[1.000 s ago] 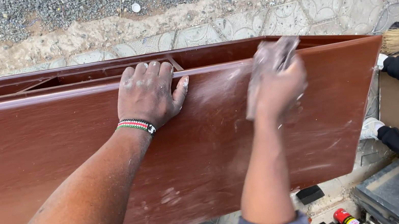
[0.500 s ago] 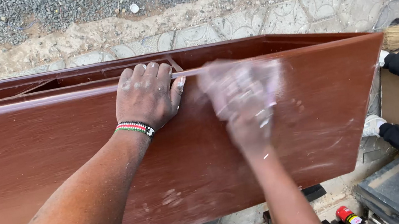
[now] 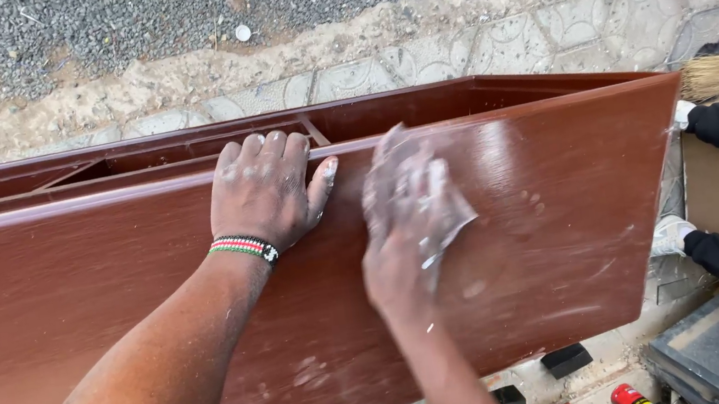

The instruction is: The person sands a reddish-brown wooden surface using a sanding block held in their right hand. They move the block back and forth across the flat surface and along the edges to smooth the wood.

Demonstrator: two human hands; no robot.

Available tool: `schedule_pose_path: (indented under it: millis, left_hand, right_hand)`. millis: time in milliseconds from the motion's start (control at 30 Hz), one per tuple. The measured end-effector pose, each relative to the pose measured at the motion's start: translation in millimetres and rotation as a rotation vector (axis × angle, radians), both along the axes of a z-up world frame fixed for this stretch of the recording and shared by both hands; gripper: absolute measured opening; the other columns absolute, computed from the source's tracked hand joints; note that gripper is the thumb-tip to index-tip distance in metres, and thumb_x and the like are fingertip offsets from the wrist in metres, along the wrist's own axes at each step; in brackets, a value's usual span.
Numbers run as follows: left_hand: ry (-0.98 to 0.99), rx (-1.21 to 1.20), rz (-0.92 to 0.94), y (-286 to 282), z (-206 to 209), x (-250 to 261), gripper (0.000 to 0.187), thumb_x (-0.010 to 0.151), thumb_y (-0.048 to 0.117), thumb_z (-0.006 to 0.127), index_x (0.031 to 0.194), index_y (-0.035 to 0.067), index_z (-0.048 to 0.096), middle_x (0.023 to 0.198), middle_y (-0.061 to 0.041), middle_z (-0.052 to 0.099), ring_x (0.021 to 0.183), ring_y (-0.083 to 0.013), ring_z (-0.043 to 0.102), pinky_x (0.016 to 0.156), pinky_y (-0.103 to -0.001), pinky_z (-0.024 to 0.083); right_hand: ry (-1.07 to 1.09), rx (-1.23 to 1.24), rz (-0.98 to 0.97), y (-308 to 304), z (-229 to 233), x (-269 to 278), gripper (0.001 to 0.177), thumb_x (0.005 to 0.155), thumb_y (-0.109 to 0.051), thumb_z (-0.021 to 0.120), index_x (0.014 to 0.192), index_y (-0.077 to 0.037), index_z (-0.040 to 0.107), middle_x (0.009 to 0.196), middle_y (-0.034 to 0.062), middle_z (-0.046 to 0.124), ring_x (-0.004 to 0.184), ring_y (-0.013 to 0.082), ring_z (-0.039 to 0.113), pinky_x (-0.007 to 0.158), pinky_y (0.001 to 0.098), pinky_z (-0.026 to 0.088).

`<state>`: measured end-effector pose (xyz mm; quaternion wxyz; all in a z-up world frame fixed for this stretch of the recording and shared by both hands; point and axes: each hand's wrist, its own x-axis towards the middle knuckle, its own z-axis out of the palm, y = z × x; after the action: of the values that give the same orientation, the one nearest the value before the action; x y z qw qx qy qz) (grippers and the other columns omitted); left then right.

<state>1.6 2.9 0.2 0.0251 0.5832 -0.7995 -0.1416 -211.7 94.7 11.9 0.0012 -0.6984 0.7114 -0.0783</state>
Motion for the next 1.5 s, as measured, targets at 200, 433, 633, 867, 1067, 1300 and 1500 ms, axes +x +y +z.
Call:
schedule_pose_path:
  millis: [200,433,633,867,1067,1300,1500]
  left_hand:
    - [-0.02,0.023,0.0,-1.3,-2.4,-0.6,0.048,0.122,0.06,0.045,0.117,0.02,0.07,0.101,-0.008,0.072,0.1,-0.0335,0.075,0.089,-0.05,0.053]
    - [-0.023,0.066,0.015,-1.0,4.5,-1.5,0.05,0.121,0.059,0.044,0.118,0.018,0.072,0.104,-0.01,0.075,0.103,-0.0347,0.076,0.093,-0.05,0.053]
    - [-0.015,0.045,0.027,-2.6,5.0,-1.9,0.051,0.121,0.06,0.046,0.117,0.017,0.073,0.104,-0.011,0.076,0.102,-0.0356,0.077,0.092,-0.051,0.054]
    - [-0.017,0.055,0.029,0.0,4.7,-3.3,0.052,0.122,0.06,0.044,0.117,0.017,0.073,0.104,-0.01,0.076,0.101,-0.0349,0.076,0.091,-0.05,0.053]
    - [-0.017,0.034,0.003,-2.8,1.2,-0.7,0.05,0.121,0.06,0.046,0.117,0.017,0.073,0.105,-0.011,0.076,0.103,-0.0344,0.077,0.091,-0.05,0.054]
    - [-0.006,0.072,0.025,-3.1,6.7,-2.1,0.052,0.121,0.06,0.045,0.118,0.017,0.073,0.107,-0.011,0.077,0.105,-0.0349,0.077,0.093,-0.05,0.054]
    - [-0.01,0.061,0.041,1.2,4.8,-1.6,0.052,0.12,0.061,0.045,0.116,0.017,0.072,0.103,-0.009,0.074,0.102,-0.0347,0.076,0.092,-0.051,0.054]
  right_hand:
    - [-0.388,0.328,-0.141,-30.4,54.9,55.0,0.06,0.125,-0.026,0.043,0.172,0.007,0.059,0.189,0.0352,0.041,0.185,0.0509,0.013,0.148,0.065,0.01]
    - [-0.513,0.259,-0.413,-9.5,54.1,66.4,0.059,0.126,-0.034,0.046,0.175,-0.002,0.057,0.195,0.0312,0.032,0.18,0.0535,0.025,0.145,0.0639,0.019]
    - [-0.596,0.217,-0.468,-63.4,59.2,66.9,0.068,0.13,-0.041,0.039,0.177,0.006,0.051,0.195,0.0367,0.021,0.179,0.0615,0.021,0.145,0.0688,0.016]
    - [-0.607,0.299,-0.564,-19.8,79.8,92.8,0.065,0.128,-0.04,0.042,0.17,0.007,0.058,0.191,0.0412,0.031,0.181,0.0557,0.019,0.147,0.062,0.01]
    - [-0.526,0.294,-0.571,-92.1,102.7,76.7,0.056,0.125,-0.023,0.051,0.17,0.01,0.058,0.184,0.0422,0.041,0.177,0.0577,0.027,0.146,0.0691,0.016]
    - [-0.352,0.255,-0.588,24.1,20.7,61.0,0.052,0.123,-0.042,0.055,0.166,-0.018,0.071,0.193,0.0206,0.028,0.171,0.0504,0.027,0.143,0.0614,0.026]
    - [-0.173,0.11,-0.481,-50.5,21.7,38.3,0.047,0.121,-0.038,0.06,0.159,-0.014,0.073,0.161,0.0148,0.049,0.149,0.0498,0.042,0.125,0.0665,0.038]
